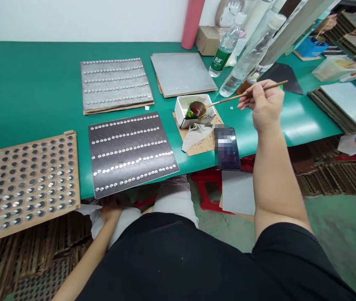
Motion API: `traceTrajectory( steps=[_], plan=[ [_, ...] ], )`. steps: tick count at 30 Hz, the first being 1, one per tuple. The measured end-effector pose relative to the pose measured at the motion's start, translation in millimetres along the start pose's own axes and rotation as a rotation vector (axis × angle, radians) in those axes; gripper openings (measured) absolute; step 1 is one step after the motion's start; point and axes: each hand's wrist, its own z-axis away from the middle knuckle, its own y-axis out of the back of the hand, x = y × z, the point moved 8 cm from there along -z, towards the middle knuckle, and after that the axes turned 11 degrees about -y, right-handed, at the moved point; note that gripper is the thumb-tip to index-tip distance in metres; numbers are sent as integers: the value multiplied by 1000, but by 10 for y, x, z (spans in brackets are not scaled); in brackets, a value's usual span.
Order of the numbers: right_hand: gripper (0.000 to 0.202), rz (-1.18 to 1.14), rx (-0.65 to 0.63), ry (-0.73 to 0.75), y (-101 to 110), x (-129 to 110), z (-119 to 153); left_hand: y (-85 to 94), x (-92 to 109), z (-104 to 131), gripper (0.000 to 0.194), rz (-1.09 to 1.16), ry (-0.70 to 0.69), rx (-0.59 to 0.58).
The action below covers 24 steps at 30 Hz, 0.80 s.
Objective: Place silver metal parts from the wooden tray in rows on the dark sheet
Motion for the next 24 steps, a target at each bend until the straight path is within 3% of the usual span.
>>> traceTrajectory(
  steps=[6,19,24],
  plan=[
    [29,8,-59,-9,-13,39,7,12,3,0,40,4,-23,24],
    [28,-31,-32,-12,73,49,51,-46,-14,-10,41,16,-2,14],
    [19,-46,-126,-24,-32,15,130,-5,7,5,38,22,-8,7]
  ],
)
